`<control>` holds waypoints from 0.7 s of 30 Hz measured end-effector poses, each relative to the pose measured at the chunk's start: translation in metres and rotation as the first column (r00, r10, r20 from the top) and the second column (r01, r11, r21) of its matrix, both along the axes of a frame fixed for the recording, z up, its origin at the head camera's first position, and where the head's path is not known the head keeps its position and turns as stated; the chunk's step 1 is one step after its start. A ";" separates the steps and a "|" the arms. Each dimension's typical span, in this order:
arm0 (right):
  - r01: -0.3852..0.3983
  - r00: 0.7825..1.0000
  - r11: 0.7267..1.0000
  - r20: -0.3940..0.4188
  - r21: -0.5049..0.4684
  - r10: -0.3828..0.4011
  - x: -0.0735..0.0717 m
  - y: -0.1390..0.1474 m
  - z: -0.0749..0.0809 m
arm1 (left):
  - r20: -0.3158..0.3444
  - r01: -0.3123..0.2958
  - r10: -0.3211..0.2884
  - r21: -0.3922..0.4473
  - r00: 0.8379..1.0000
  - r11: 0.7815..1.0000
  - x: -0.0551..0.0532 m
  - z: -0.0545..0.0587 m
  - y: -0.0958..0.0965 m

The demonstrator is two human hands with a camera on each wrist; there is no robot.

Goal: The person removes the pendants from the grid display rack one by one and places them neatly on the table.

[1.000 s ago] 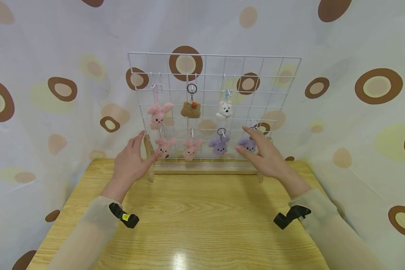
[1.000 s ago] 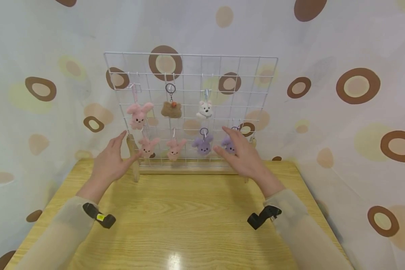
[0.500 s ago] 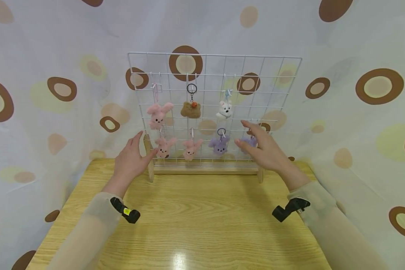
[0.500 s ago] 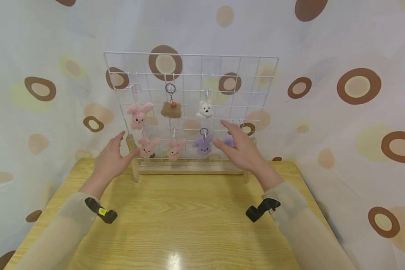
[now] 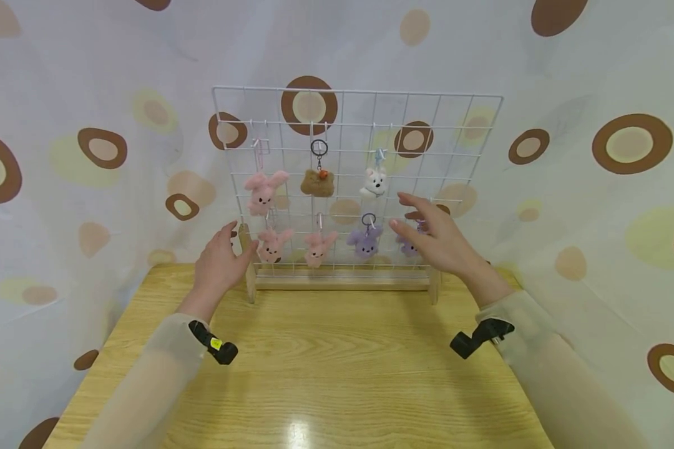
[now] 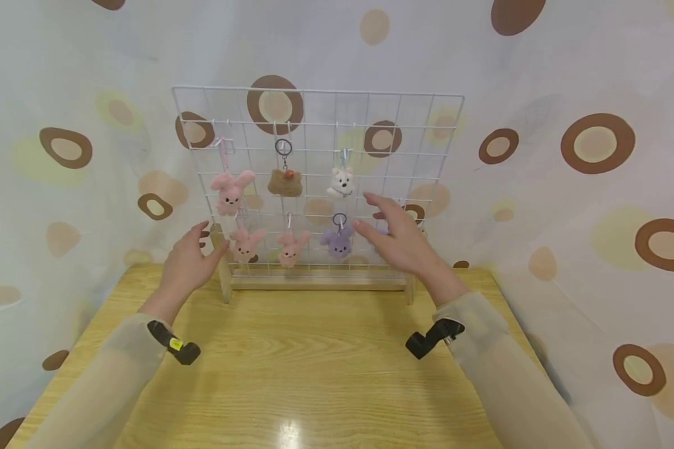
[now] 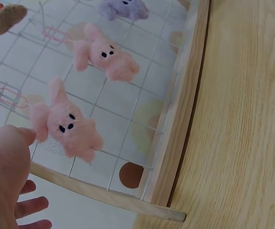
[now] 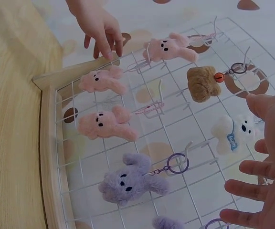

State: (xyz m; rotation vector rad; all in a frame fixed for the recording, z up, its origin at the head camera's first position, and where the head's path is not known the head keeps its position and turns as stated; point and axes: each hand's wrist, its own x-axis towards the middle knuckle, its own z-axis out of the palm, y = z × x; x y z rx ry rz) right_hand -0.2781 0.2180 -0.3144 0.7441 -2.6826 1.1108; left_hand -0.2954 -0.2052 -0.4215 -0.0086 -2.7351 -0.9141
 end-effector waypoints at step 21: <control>0.051 0.999 0.997 0.021 -0.064 -0.050 -0.020 -0.008 0.014 | -0.182 0.015 0.013 0.153 0.983 0.988 -0.018 -0.011 0.006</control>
